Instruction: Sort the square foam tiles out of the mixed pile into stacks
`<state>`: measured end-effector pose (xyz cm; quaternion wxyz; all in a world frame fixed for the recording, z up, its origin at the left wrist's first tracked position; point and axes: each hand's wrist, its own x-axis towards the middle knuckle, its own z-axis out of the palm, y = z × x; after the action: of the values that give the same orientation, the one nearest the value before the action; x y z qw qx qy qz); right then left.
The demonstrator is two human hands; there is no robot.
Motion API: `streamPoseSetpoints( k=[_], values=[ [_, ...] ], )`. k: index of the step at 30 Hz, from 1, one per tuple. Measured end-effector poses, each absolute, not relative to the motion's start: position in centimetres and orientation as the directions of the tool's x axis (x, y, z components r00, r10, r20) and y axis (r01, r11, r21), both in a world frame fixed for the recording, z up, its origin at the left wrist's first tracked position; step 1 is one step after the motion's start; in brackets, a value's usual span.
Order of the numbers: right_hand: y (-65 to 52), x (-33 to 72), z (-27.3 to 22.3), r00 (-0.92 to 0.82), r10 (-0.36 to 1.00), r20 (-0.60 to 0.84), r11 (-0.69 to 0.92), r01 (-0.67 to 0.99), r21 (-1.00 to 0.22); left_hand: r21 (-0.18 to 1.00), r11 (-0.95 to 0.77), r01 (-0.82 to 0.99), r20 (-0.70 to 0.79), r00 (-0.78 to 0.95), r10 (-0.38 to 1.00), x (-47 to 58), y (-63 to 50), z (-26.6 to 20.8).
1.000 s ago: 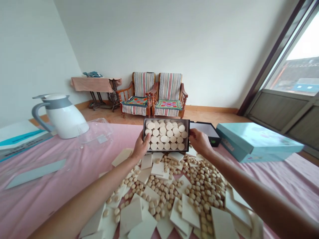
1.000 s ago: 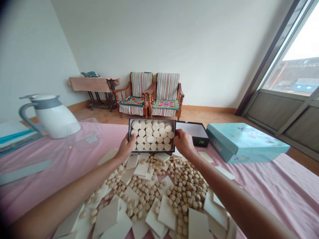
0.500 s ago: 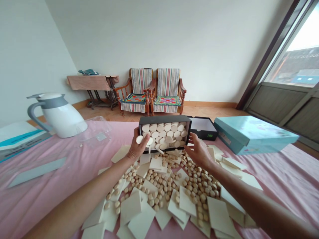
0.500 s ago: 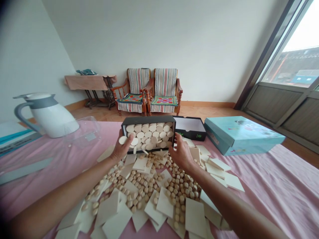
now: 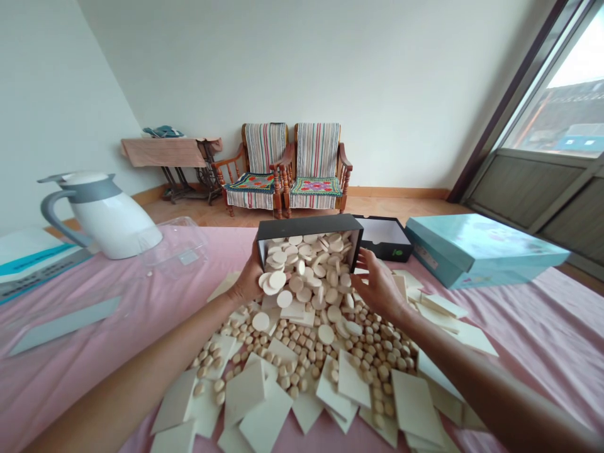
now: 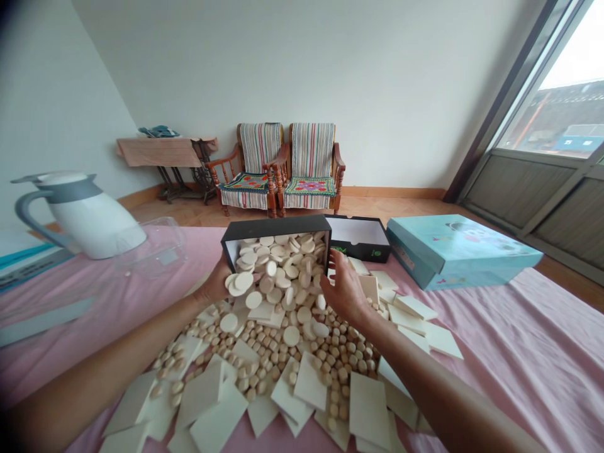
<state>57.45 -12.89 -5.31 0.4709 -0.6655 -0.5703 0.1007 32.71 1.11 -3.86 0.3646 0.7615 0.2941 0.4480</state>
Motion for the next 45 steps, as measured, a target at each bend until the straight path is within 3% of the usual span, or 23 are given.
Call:
streamPoseSetpoints(
  k=[6,13,23,33,39,45],
  values=[
    [-13.2,57.3,-5.2,0.337,0.847,0.411,0.105,0.652,-0.751,0.778,-0.594,0.204,0.413,0.546,0.729,31.6,1.5,-3.4],
    [-13.3,57.5,-5.6,0.326,0.841,0.431,0.125,0.658,-0.742,0.738,-0.659,0.144,0.404,0.688,0.603,30.2,2.1,-3.9],
    [-13.4,57.7,-5.2,0.316,0.854,0.414,0.121,0.652,-0.749,0.731,-0.622,0.28,0.413,0.545,0.73,30.4,2.0,-3.4],
    [-11.7,58.8,-6.0,0.25,0.899,0.358,0.036,0.775,-0.631,0.558,-0.732,0.391,0.617,0.396,0.681,29.4,0.6,-2.9],
    [-7.7,57.6,-4.6,0.377,0.866,0.329,-0.128,0.803,-0.582,0.54,-0.764,0.354,0.701,0.314,0.64,28.5,0.7,-3.2],
    [-7.3,57.3,-3.7,0.345,0.873,0.346,-0.09,0.81,-0.58,0.465,-0.795,0.389,0.746,0.312,0.588,27.2,-0.1,-3.5]
  ],
)
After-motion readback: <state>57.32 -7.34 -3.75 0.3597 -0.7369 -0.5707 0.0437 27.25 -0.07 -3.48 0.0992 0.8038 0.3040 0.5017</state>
